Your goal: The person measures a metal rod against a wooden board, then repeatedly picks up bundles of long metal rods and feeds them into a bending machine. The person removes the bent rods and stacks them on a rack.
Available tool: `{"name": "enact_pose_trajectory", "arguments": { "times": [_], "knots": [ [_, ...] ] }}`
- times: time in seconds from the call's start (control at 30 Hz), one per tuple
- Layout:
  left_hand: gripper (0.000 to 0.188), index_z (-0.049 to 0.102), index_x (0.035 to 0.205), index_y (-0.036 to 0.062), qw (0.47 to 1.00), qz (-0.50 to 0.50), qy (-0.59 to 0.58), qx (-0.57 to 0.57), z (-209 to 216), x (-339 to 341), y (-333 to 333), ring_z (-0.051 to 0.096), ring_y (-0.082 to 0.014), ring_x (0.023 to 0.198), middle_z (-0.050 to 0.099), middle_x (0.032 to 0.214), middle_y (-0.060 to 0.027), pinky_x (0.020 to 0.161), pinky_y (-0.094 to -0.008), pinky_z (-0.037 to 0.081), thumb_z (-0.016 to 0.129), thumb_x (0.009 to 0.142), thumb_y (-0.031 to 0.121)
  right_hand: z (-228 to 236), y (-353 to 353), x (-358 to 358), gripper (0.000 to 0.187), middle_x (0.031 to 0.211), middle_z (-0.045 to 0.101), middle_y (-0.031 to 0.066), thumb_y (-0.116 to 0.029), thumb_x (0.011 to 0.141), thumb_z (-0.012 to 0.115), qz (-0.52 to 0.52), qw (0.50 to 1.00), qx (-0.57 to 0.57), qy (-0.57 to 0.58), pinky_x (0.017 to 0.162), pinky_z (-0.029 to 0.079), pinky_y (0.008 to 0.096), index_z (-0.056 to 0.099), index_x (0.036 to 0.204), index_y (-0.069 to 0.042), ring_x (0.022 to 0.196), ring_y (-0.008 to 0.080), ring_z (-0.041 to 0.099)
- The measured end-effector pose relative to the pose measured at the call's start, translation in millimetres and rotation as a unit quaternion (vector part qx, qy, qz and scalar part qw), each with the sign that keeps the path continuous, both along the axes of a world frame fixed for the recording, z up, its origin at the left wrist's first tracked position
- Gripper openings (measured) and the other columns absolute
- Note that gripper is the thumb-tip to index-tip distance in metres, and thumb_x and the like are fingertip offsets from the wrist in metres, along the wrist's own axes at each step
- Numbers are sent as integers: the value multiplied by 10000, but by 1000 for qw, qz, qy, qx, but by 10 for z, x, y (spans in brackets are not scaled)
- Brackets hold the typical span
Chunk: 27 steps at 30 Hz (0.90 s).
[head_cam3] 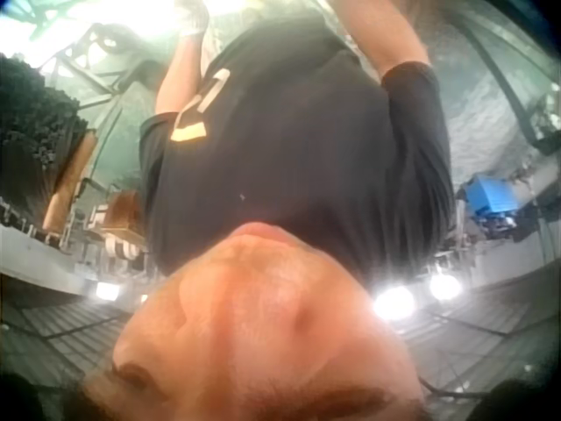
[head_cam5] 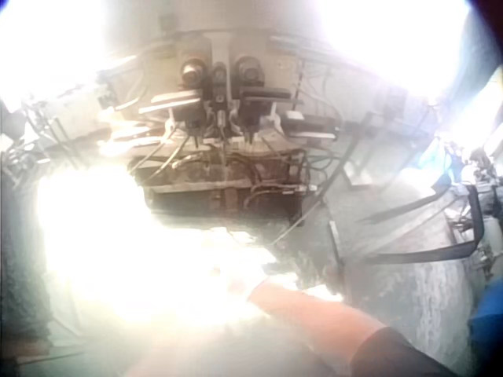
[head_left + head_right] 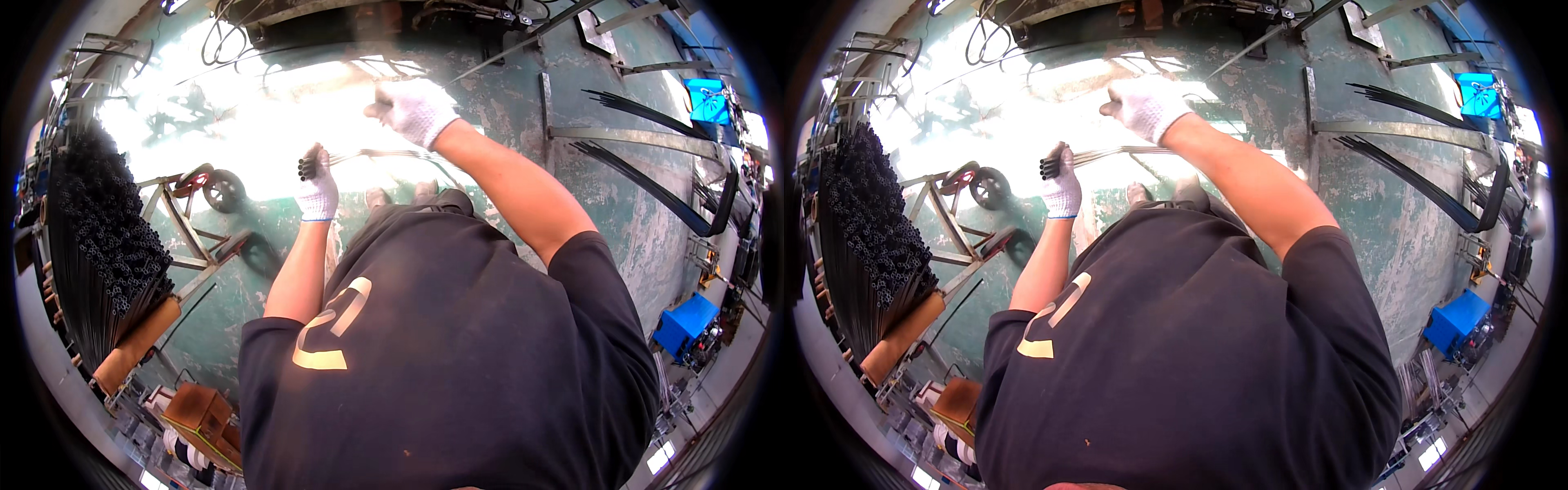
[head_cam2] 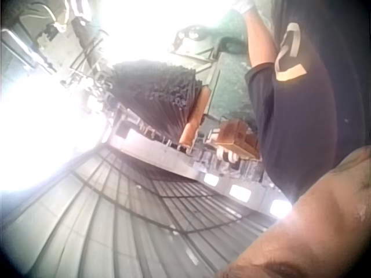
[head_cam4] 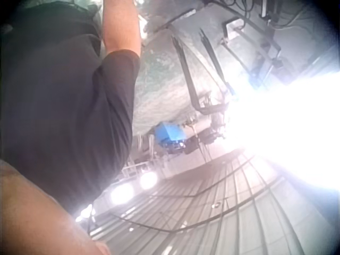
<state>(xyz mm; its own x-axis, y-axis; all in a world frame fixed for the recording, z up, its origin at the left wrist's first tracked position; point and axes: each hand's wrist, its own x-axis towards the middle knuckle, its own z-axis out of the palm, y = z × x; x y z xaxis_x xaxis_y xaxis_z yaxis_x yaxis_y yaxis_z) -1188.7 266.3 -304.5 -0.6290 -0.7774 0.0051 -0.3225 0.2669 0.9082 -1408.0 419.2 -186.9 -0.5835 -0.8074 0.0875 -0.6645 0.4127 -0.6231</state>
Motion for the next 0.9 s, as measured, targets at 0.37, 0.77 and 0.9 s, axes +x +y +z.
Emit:
{"name": "enact_pose_trajectory", "arguments": {
  "times": [0.37,0.77,0.9],
  "knots": [
    [78,628,1032,27,988,-112,72,-75,-310,110,-190,673,-271,1038,671,1075,-128,933,-362,526,594,963,19,85,-613,776,315,839,722,194,-355,866,748,166,978,-70,-102,736,556,475,762,934,-48,823,368,715],
    [147,715,1095,63,993,-41,99,51,-146,-13,-116,659,-204,932,698,1000,-99,846,-345,522,669,1003,167,427,-325,662,324,944,736,167,-353,862,762,99,991,-74,-44,839,552,470,774,1011,-66,946,359,709],
    [283,707,1255,70,999,-9,-30,-31,118,-18,11,646,-192,936,710,1037,-90,880,-331,521,655,1061,270,753,542,-12,405,1125,706,165,-360,867,785,35,968,221,116,989,530,449,738,1176,-103,1095,336,663]
  ]
}}
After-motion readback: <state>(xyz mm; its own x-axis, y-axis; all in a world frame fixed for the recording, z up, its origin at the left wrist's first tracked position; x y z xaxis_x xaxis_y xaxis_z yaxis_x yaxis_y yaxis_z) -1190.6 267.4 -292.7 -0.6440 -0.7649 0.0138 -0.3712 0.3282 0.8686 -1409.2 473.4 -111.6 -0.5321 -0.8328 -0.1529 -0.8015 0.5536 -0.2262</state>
